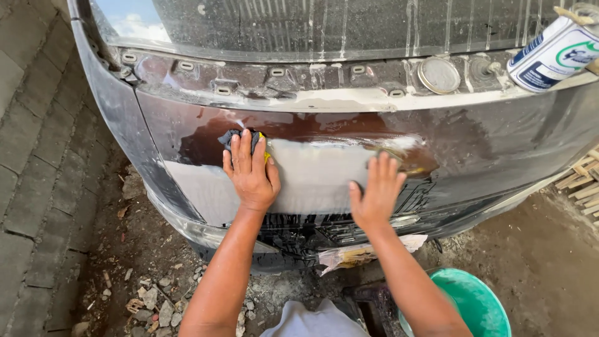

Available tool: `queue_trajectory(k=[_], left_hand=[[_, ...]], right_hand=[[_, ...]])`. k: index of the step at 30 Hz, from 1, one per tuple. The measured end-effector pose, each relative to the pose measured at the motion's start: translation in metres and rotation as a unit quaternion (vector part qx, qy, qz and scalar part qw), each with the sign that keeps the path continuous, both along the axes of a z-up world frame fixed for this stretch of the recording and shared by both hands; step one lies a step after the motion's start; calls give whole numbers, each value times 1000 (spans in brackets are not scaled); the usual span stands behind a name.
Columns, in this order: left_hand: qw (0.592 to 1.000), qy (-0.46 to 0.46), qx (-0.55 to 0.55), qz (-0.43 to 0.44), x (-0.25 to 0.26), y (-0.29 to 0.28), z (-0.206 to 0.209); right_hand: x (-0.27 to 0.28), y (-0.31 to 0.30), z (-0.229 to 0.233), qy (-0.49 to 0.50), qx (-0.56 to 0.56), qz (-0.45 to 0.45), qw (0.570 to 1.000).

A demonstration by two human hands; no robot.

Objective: The person sands a section of a car bumper using a sanding block and a yellow sponge. They work on a white patch of filler or primer applied to the dark-colored bumper, smoothing the surface with repetitive hand motions.

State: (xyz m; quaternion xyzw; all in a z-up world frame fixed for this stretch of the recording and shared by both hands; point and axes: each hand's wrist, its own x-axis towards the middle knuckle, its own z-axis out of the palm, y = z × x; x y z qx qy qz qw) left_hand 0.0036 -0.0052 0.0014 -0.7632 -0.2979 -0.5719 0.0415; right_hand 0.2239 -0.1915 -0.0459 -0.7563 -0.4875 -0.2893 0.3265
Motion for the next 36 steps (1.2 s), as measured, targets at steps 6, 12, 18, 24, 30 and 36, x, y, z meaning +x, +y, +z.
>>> queue_trajectory(k=[6,12,18,24,30,36], left_hand=[[1000,18,5,11,-3,3,-1],[1000,15,5,4,-3,1,0],[1000,0,-2,11,1,1,-4],[1000,21,7,9,-4,1,3],[1000,7,3,17,0,-2,0],[1000,4,6,25,19,-16,4]], right_hand=[[-100,86,45,-59,-196,144,968],[-31,22,21,-13,-136,71,988],[-11,12,-6,-52,80,20,995],[-82,48,-18,-73,-258,145,952],[25,-30,-2,62,-161,-116,978],[-7,-3,-1,145,-283,-57,947]])
